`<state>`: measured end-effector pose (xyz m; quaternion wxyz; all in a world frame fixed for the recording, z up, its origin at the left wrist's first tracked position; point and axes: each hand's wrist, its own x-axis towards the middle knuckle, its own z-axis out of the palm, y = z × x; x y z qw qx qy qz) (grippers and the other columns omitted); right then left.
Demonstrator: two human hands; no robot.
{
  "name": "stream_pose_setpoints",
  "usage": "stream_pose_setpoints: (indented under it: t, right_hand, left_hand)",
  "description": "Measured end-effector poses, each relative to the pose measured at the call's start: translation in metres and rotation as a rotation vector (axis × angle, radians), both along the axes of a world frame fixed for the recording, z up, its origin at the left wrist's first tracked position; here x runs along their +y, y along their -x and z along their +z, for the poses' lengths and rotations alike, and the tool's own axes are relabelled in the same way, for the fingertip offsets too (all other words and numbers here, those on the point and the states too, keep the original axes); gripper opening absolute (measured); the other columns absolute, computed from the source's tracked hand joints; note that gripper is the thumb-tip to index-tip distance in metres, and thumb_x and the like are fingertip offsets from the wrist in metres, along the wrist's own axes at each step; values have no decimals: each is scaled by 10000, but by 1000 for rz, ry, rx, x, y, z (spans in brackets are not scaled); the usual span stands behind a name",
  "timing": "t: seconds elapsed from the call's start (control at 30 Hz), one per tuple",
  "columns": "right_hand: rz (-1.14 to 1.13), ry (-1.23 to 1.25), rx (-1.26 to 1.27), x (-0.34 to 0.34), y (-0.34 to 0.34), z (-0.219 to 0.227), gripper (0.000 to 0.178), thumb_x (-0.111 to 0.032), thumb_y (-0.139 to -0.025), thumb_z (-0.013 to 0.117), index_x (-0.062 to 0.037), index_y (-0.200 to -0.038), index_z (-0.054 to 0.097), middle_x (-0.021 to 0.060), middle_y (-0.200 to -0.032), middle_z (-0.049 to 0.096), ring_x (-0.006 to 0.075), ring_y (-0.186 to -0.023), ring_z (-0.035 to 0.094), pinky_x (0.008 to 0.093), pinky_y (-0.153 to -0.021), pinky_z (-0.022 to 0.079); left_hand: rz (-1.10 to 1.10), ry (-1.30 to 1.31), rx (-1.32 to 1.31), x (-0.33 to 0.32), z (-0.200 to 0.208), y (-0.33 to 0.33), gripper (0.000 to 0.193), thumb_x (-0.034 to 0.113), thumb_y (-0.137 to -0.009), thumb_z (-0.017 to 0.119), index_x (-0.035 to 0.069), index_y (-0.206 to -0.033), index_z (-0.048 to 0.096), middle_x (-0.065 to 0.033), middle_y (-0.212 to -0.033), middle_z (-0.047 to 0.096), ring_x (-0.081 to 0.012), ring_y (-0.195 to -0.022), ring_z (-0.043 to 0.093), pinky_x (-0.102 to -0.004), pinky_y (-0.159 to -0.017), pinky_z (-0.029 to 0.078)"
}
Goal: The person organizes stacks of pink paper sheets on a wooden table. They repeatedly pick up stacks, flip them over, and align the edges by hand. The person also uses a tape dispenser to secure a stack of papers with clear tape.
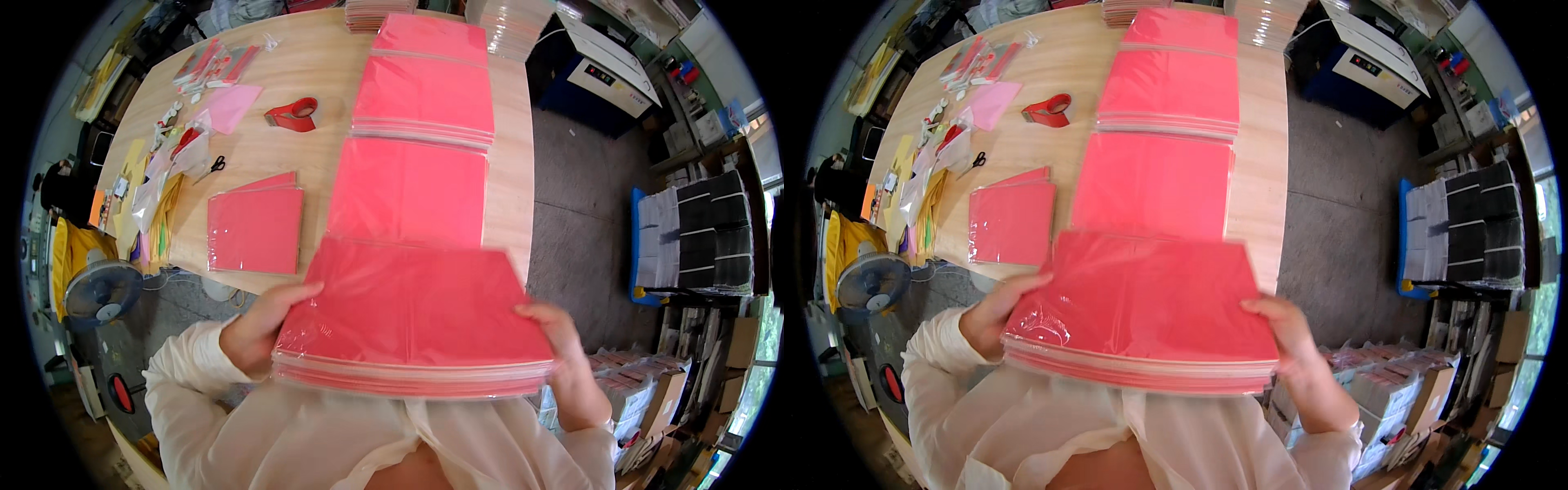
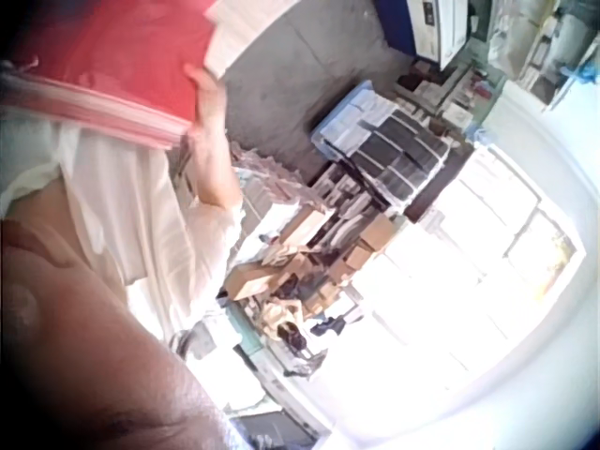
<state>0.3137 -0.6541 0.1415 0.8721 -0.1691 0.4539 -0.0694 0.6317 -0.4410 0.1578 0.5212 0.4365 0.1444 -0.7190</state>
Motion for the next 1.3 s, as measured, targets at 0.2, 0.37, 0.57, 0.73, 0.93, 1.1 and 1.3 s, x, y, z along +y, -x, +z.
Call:
stream_pose_setpoints:
  t: [0.2, 0.37, 0.57, 0.73, 0.93, 1.1, 1.3]
  right_hand:
    - [-196, 747, -154, -47, -85, -14, 576, -18, -861, 499, 27, -1427, 403, 172, -1349, 529, 249, -1238, 536, 339, -1032, 432]
    - [-74, 1173, 219, -96, -132, -143, 658, -21, -833, 480, 2, -1475, 337, 158, -1441, 434, 241, -1318, 432, 347, -1100, 343]
    - [-65, 835, -15, -106, -136, -163, 728, -42, -826, 472, 6, -1511, 233, 168, -1445, 422, 247, -1324, 420, 355, -1110, 331]
    - [-131, 742, 19, -118, -123, -170, 687, -257, -984, 486, -5, -1541, 172, 178, -1533, 340, 255, -1391, 368, 346, -1130, 311]
    - [-115, 516, -10, -129, -140, -180, 707, -541, -1030, 327, -9, -1497, 328, 165, -1521, 377, 239, -1389, 381, 347, -1144, 300]
    - [-88, 578, 6, -129, -149, -176, 726, -560, -1019, 342, -2, -1485, 350, 160, -1506, 399, 249, -1380, 394, 350, -1131, 320]
    - [-127, 519, 41, -137, -132, -194, 821, -645, -993, 288, 9, -1485, 341, 178, -1507, 391, 264, -1379, 389, 362, -1137, 311]
  left_hand:
    - [169, 522, -794, -79, -74, -71, 542, 144, -952, 510, 69, -1469, 364, -95, -1363, 534, -202, -1205, 565, -365, -994, 481]
    - [132, 517, -943, -134, -202, -117, 666, 125, -912, 525, 23, -1516, 265, -125, -1448, 451, -209, -1297, 465, -321, -1077, 375]
    - [78, 540, -827, -141, -227, -123, 717, 157, -906, 538, -15, -1525, 221, -126, -1508, 385, -200, -1364, 392, -310, -1130, 299]
    - [104, 407, -531, -142, -201, -131, 618, 315, -970, 543, 18, -1478, 355, -113, -1459, 455, -200, -1331, 436, -336, -1115, 334]
    - [194, 332, -308, -169, -199, -128, 565, 469, -979, 541, 67, -1374, 499, -82, -1318, 582, -199, -1177, 568, -349, -1009, 462]
    - [207, 293, -288, -170, -196, -129, 576, 466, -969, 562, 54, -1367, 502, -89, -1311, 587, -210, -1159, 581, -353, -1003, 475]
    - [158, 321, -312, -163, -195, -138, 595, 511, -987, 494, 54, -1369, 493, -77, -1314, 578, -174, -1173, 562, -328, -1022, 444]
